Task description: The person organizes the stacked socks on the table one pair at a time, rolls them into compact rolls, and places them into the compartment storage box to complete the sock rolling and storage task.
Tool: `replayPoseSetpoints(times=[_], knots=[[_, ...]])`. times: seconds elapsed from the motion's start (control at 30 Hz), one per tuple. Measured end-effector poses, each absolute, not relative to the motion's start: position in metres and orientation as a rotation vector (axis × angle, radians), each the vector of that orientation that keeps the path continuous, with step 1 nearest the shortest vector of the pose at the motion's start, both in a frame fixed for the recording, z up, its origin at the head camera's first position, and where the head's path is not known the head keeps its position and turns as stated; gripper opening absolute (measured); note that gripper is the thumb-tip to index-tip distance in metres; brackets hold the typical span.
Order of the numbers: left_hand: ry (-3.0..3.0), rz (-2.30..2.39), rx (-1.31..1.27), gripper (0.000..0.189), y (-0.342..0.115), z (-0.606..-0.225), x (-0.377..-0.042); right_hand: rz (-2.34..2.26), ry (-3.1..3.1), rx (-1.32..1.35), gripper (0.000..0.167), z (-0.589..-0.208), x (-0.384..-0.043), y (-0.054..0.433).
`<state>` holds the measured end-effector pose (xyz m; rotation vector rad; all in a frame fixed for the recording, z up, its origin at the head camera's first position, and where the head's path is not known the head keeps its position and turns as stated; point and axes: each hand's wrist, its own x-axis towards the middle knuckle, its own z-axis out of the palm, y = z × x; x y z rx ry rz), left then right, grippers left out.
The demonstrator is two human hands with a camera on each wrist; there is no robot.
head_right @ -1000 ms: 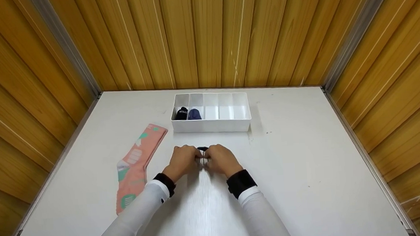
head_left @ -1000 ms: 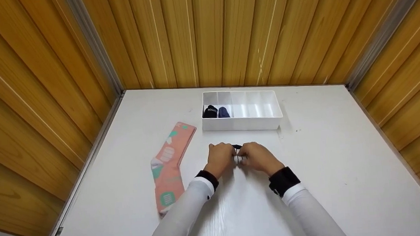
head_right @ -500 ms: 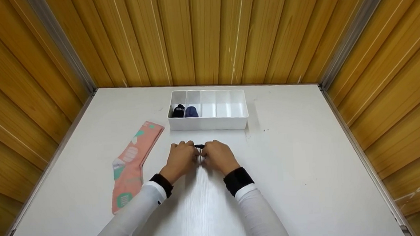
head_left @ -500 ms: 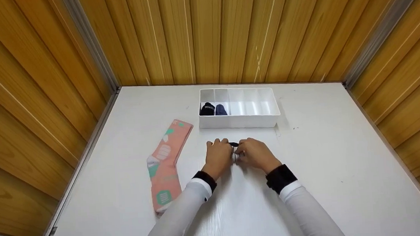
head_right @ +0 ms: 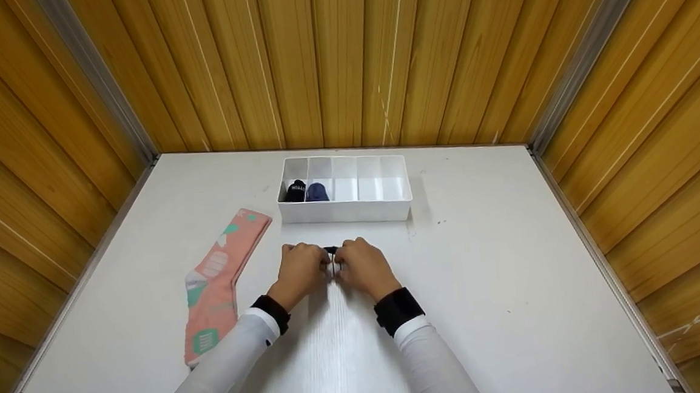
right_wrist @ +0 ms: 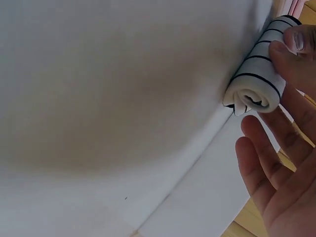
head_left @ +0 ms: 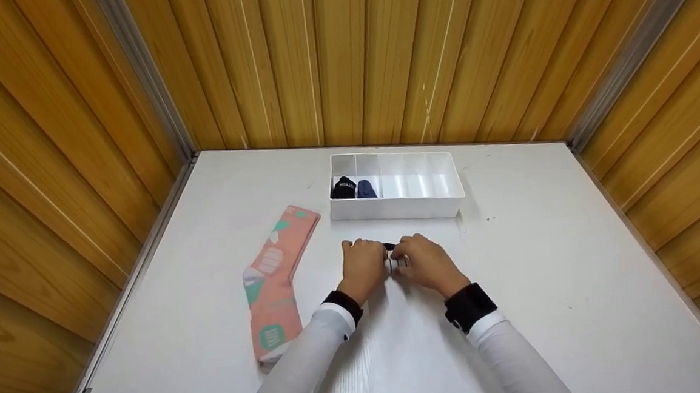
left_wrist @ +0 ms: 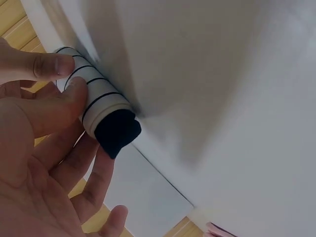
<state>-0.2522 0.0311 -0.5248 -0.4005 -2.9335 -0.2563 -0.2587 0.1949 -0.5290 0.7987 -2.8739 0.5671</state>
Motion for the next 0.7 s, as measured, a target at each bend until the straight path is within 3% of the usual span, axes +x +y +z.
replayPoseSetpoints(times=[0.7], knots=[[-2.822,-0.047,-0.487,0.01,0.0328,-0.5246,-0.2506,0.493,-2.846,0.877,0.015,-0.5298,-0.2641,0.1919]])
